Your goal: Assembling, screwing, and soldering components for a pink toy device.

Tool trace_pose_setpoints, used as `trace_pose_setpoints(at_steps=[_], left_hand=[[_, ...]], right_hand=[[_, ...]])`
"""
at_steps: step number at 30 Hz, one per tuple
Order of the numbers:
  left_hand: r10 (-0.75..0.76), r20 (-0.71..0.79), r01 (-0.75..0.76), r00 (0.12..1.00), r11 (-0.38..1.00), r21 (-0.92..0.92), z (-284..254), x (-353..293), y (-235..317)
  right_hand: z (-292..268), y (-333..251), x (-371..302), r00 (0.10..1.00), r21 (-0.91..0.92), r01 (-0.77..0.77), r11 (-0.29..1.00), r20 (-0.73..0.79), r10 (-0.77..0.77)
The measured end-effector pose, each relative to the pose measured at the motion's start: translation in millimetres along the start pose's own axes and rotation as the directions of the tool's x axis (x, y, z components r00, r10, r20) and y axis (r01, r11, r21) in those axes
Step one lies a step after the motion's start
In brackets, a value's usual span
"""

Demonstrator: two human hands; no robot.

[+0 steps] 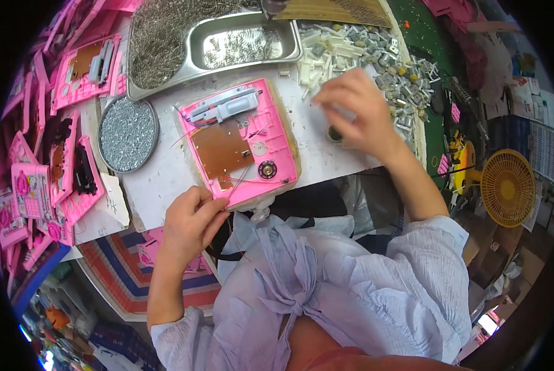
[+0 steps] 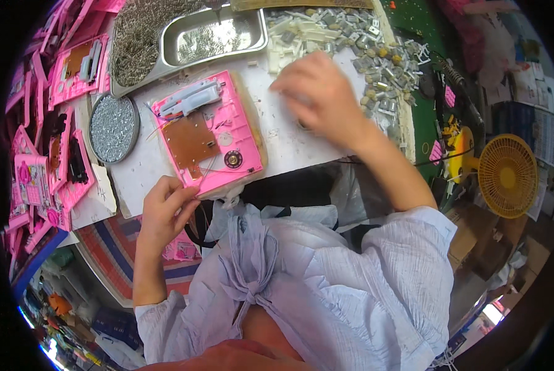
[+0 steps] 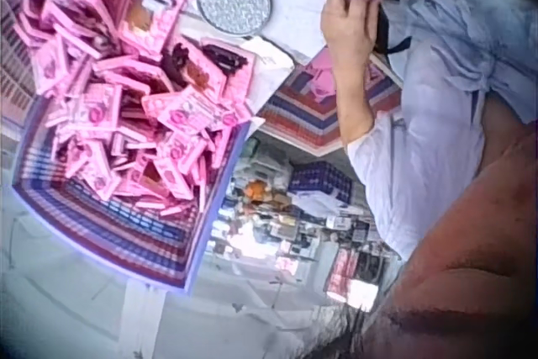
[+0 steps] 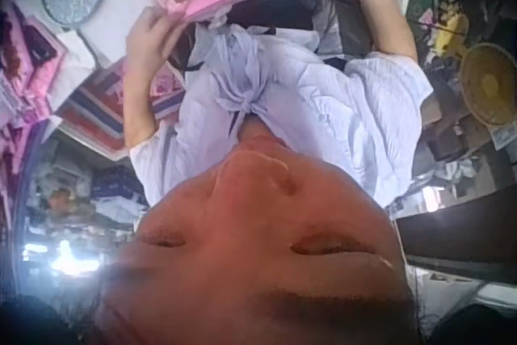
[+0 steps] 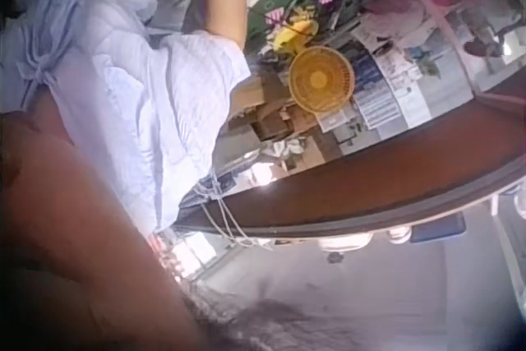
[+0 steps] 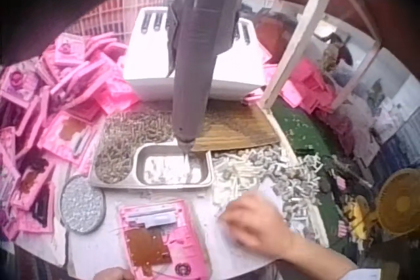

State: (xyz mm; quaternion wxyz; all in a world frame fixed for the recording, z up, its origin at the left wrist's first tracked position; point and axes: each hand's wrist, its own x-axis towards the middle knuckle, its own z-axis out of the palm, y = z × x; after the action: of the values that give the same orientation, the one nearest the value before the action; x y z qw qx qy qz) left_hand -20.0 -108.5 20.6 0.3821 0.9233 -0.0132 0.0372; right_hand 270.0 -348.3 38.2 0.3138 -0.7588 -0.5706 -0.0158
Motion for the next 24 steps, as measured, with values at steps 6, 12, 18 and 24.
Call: trace_pose_setpoints(at_steps=[6,12,18,24], left_hand=[[0.03,0.155,-0.03,0.987,1.0,-0.001,-46.5,63.2,17.3],[0.063,-0.117,-0.029,0.991,0.962,0.273,-50.8,196.4,-19.1],[-0.125,-0.055,0.135,0.991,0.83,0.542,-16.4,285.4,-42.2],[-0.107,0.102,0.014,0.989,0.754,0.657,-18.5,289.6,-41.9]], right_hand=[[17.5,42.5,2.1,0.995,-0.331,0.041,0.943,0.095,-0.01],[-6.0,37.0,11.4,0.992,-0.133,-0.004,0.991,-0.124,-0.013],[-24.6,19.3,-16.3,0.972,0.065,-0.177,0.982,-0.142,0.185],[-28.1,6.5,-27.8,0.961,0.156,-0.241,0.958,-0.1,0.258]])
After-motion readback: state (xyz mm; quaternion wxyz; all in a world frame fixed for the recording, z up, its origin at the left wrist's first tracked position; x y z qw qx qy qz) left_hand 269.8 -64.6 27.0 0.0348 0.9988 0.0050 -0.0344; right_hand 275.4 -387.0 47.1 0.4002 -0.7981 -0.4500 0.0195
